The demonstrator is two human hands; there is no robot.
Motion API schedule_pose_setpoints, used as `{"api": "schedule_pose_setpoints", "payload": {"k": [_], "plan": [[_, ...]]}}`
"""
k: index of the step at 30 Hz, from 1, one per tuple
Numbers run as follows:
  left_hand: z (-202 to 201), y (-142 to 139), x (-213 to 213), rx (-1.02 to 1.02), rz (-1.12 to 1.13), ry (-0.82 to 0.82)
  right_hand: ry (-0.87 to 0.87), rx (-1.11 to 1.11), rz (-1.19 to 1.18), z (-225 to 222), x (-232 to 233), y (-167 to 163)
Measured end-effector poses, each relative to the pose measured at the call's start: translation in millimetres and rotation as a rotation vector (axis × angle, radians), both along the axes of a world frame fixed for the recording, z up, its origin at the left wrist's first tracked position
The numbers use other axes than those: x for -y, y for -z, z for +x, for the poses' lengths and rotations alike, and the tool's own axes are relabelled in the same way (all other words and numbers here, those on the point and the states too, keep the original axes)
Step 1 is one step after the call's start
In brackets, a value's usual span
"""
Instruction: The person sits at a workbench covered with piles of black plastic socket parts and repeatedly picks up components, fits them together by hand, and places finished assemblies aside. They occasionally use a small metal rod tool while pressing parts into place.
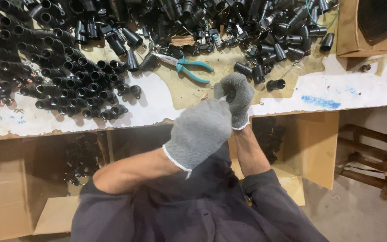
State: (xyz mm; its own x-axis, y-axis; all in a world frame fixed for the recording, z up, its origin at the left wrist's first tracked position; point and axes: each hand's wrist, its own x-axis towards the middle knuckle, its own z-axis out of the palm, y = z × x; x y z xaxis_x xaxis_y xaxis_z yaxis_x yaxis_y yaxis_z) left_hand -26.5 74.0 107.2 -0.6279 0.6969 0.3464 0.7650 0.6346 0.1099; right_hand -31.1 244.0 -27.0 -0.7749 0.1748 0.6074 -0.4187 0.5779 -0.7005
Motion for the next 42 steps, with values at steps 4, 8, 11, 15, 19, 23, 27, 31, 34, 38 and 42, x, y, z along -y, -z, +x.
{"api": "schedule_pose_setpoints", "payload": {"k": [4, 8, 11, 15, 19, 23, 27, 31, 34, 38, 42], "plan": [[14.1, -5.4, -7.5, -0.101, -0.043, -0.005, -0.008, 0.036, 0.020, 1.6, -0.5, -0.7], [16.7, -3.0, -12.3, -0.039, -0.016, 0.091, -0.026, 0.048, 0.030, 4.0, -2.0, 0.3], [5.2, -1.8, -13.9, 0.091, 0.086, 0.104, -0.036, 0.049, 0.043, 3.9, -3.7, 1.0], [-33.4, -9.2, -11.3, 0.301, 0.069, 0.190, -0.054, 0.045, 0.063, 3.5, -2.7, 0.5], [-75.0, -16.1, -1.0, 0.357, 0.143, 0.254, -0.055, 0.045, 0.075, 4.9, 1.3, -0.8], [-65.4, -7.0, 1.0, 0.395, 0.082, 0.177, -0.053, 0.047, 0.085, 3.8, 1.4, -0.4], [-19.1, 8.6, -17.4, 0.308, 0.107, 0.090, -0.046, 0.043, 0.099, 0.8, 0.8, 0.8], [24.0, 10.5, -31.4, 0.085, 0.063, -0.122, -0.015, 0.024, 0.087, -1.8, 4.5, -1.4], [40.5, 9.4, -25.5, -0.127, 0.002, -0.275, 0.002, 0.005, 0.106, -3.7, 5.7, -5.8], [29.2, 12.6, -0.7, -0.024, 0.076, -0.224, 0.038, -0.015, 0.160, -1.3, 5.6, -8.3], [15.2, 4.3, 33.3, 0.078, 0.201, -0.138, 0.071, -0.059, 0.080, 6.9, 10.1, 2.0]]}}
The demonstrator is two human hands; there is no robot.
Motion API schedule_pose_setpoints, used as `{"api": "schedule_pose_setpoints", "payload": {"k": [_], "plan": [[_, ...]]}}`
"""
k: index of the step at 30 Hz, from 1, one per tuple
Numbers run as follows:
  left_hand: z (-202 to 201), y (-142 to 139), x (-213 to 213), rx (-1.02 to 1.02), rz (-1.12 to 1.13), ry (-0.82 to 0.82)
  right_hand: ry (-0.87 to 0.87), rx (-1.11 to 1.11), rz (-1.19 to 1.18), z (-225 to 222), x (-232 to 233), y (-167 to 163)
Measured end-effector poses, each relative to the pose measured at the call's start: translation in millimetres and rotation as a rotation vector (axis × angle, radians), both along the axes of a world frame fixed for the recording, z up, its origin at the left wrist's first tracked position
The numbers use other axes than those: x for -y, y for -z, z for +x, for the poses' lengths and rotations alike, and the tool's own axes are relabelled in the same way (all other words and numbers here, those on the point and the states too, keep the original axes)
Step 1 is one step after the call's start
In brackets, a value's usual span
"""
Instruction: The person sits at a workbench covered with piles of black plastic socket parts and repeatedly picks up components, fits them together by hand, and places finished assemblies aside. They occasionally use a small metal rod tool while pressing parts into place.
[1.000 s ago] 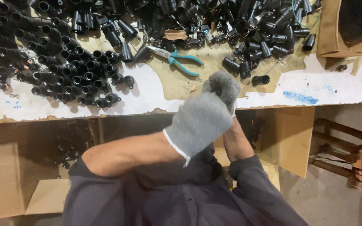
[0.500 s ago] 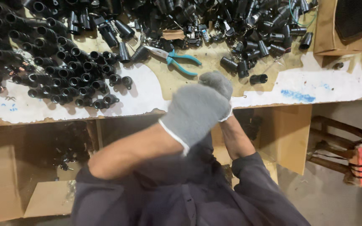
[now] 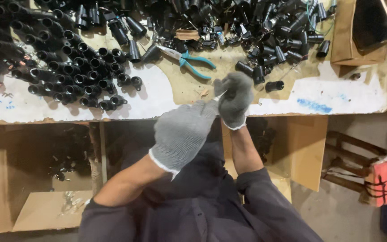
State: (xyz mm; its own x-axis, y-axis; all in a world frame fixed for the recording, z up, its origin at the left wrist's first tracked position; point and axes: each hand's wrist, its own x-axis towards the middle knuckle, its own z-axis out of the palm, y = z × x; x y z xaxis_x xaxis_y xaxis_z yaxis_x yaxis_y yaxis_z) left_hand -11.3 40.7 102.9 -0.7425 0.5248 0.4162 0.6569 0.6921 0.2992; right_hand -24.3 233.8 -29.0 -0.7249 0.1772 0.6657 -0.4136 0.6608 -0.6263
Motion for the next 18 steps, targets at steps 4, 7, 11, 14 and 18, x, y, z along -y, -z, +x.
{"api": "schedule_pose_setpoints", "payload": {"k": [4, 7, 11, 14, 18], "plan": [[2.6, -13.0, 8.2, -0.011, -0.016, 0.027, -0.041, 0.102, -0.340, 4.7, -4.3, 17.1], [-0.2, -9.9, -5.9, 0.032, -0.082, 0.046, -0.110, 0.120, -0.423, 5.8, -9.0, 25.2], [-5.3, 3.9, -20.4, 0.009, -0.039, 0.059, -0.017, 0.086, -0.237, 9.2, -5.9, 23.0], [-7.2, 9.7, -24.9, 0.043, -0.065, 0.069, -0.013, 0.096, -0.218, 9.6, -1.9, 15.4], [-8.0, 5.7, -24.9, -0.032, -0.121, 0.082, 0.001, 0.108, -0.183, 6.0, -2.1, 10.3]]}}
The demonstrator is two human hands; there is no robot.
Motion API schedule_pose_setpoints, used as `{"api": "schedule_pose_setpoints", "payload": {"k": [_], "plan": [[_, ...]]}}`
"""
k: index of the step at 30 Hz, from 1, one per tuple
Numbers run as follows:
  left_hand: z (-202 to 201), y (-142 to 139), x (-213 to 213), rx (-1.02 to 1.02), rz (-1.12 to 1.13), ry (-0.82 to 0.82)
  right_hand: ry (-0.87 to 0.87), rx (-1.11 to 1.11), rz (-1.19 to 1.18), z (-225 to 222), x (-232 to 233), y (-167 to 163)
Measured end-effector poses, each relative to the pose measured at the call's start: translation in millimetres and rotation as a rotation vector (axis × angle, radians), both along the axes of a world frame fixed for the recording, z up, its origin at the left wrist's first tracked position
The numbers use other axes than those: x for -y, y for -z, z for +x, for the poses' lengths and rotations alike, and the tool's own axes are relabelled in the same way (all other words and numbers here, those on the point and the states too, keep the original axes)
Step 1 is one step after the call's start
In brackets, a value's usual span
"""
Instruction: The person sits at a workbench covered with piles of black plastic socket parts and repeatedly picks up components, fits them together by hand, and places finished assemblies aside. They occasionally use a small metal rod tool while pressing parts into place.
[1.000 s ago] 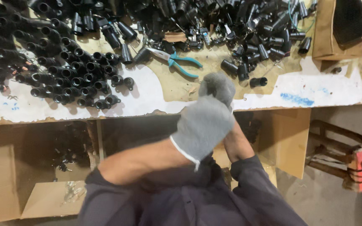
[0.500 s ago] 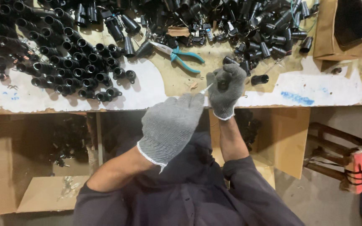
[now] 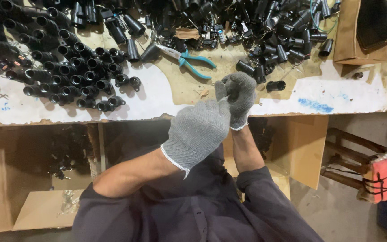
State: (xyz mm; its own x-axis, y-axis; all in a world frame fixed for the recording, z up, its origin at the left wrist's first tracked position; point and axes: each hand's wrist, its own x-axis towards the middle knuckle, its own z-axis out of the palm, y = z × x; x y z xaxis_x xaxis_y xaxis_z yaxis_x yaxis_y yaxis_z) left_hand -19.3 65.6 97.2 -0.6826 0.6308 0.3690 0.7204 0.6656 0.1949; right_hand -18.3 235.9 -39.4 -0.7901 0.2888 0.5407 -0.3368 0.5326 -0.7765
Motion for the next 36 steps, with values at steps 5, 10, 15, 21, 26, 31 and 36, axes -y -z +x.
{"api": "schedule_pose_setpoints", "payload": {"k": [5, 10, 15, 21, 26, 31, 36], "plan": [[8.7, -10.9, -5.2, -0.175, -0.135, -0.010, 0.011, -0.029, 0.060, -1.7, -4.2, 4.6], [21.2, -13.5, -22.9, -0.237, -0.175, -0.066, 0.032, -0.018, 0.092, 2.1, -1.6, 9.0], [2.4, -23.0, -25.4, 0.032, -0.049, 0.109, 0.085, 0.056, 0.049, 8.0, -7.5, 15.6], [-75.7, -28.9, -32.3, 0.484, -0.082, 0.295, -0.037, 0.197, -0.264, 16.0, -12.6, 35.3], [-81.5, -16.7, -32.2, 0.343, 0.042, 0.333, -0.043, 0.231, -0.378, 19.7, -18.4, 42.1], [-33.5, -15.5, -33.5, 0.331, 0.017, 0.188, 0.038, 0.233, -0.325, 15.9, -12.3, 30.6], [19.9, -5.6, -27.4, -0.063, -0.076, -0.120, 0.051, 0.080, 0.043, -0.5, -3.5, 3.7]]}}
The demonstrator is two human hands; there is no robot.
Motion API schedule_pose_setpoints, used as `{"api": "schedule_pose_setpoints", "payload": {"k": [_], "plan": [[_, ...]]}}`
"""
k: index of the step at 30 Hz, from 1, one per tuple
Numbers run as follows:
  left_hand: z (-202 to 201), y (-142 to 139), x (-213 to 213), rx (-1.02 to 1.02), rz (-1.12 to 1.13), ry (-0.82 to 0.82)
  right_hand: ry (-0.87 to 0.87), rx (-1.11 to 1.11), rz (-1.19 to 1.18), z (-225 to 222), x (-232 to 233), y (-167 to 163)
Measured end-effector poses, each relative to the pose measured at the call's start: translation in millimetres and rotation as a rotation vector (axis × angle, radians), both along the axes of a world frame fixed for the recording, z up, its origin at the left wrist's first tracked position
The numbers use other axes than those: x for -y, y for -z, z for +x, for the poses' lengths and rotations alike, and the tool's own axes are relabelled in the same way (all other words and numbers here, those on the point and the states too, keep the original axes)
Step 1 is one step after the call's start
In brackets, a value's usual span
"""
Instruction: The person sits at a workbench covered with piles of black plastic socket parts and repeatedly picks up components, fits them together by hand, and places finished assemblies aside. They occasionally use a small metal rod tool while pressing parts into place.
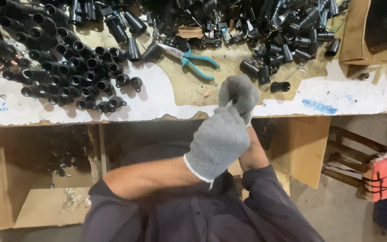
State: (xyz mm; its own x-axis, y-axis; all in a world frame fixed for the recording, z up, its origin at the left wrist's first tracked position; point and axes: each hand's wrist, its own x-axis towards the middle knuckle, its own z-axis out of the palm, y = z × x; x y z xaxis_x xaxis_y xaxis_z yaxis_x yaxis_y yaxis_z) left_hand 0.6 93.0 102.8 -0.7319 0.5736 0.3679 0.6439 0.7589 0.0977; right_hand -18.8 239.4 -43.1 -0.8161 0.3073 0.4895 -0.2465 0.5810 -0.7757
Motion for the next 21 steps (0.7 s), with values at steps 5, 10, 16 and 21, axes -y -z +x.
{"api": "schedule_pose_setpoints", "payload": {"k": [5, 10, 16, 21], "plan": [[14.0, 15.1, -4.5, -0.089, -0.089, -0.105, -0.050, -0.106, 0.336, -10.5, 9.1, -25.1], [-11.2, 20.9, 0.2, 0.102, 0.125, -0.056, 0.005, -0.164, 0.454, -19.3, 16.3, -35.8], [-12.9, 7.7, 41.4, 0.162, 0.252, 0.033, 0.013, -0.127, 0.308, -14.0, 14.6, -23.7], [-13.2, -4.5, 44.7, 0.203, 0.206, 0.031, -0.054, -0.050, 0.114, -7.0, 5.7, -12.1]]}}
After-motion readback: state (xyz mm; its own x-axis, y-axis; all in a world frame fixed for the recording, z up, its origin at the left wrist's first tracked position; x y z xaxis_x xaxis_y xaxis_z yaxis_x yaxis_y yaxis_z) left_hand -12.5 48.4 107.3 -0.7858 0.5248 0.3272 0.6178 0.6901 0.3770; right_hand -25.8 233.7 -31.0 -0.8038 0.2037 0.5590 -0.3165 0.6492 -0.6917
